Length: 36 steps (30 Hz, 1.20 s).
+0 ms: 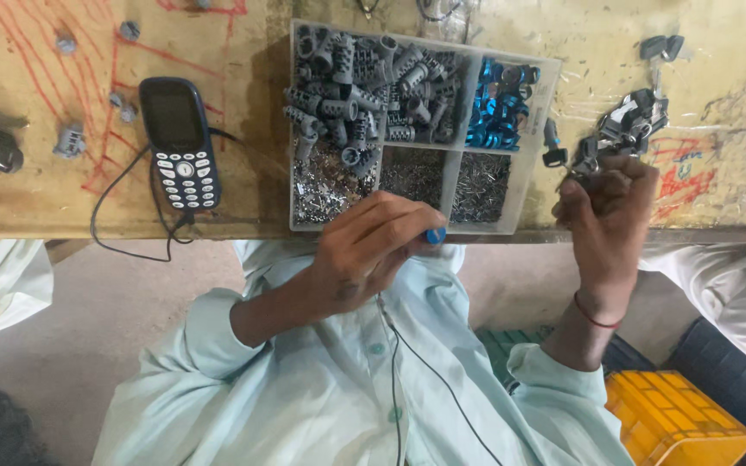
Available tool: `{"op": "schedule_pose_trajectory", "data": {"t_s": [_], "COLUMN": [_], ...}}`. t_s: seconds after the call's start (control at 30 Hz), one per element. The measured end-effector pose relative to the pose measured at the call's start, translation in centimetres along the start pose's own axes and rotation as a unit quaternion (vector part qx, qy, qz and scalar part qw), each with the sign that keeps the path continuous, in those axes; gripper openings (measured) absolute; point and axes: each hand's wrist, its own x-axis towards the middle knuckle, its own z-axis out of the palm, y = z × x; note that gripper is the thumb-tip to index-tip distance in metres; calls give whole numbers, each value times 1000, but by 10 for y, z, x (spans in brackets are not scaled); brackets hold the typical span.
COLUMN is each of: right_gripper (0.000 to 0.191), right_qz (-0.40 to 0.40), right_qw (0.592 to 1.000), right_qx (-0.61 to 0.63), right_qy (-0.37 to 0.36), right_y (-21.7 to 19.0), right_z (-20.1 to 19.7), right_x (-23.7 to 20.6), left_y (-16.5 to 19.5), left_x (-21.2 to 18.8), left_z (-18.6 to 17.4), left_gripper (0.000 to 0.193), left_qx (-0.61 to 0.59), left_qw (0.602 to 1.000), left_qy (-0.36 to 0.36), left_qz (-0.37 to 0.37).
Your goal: The person sits at a workbench and assembles small electrical connectors by hand. They repeatedly pick small metal screws or contacts from a compartment box, insert them into gray plastic connector bodies, and place finished connectors aside, working through many pieces one at a time.
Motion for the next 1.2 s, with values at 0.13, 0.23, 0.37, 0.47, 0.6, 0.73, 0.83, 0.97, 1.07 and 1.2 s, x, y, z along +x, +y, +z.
{"op": "schedule_pose_trajectory", "data": {"t_s": [0.13, 0.23, 0.37, 0.47, 0.6, 0.73, 0.83, 0.97, 1.07, 1.2], "right_gripper": [23, 36, 45, 55, 60, 73, 78, 71, 68, 54], "right_qz": [-28, -146, -273, -268, -281, -332, -307, -222, -187, -360], "right_qw": [958, 958, 955, 959, 959, 937, 925, 904, 771, 906], "right_qx": [282, 247, 112, -40, -1, -41, -145, -202, -174, -143], "right_qy": [36, 24, -23, -82, -47, -100, -171, -304, -583, -167], "right_y": [-41, -37, -13, -16, -34, -31, -38, -102, -153, -144], "right_z": [42, 87, 97, 87, 88, 89, 87, 68, 44, 49], "right_x": [-26, -49, -55, -51, -49, -48, -38, -4, 39, 60], "left_y": [1, 2, 1, 1, -3, -4, -1, 3, 7, 11], "left_x": [-1, -4, -7, -10, -15, -20, -19, -16, -15, -12], "left_z": [2, 0, -4, 2, 15, 15, 13, 2, -9, -27], "left_gripper": [45, 47, 44, 41, 43, 37, 31, 22, 17, 12], "left_qx": [14, 66, 106, 43, 46, 4, -270, -165, -90, -89], "left_qw": [1000, 997, 994, 999, 998, 998, 905, 969, 988, 980], "left_qy": [-5, -15, -12, 0, 38, 52, 67, -26, -72, -33], "left_qz": [6, 33, 20, -17, 10, -23, -323, -180, -107, -174]}}
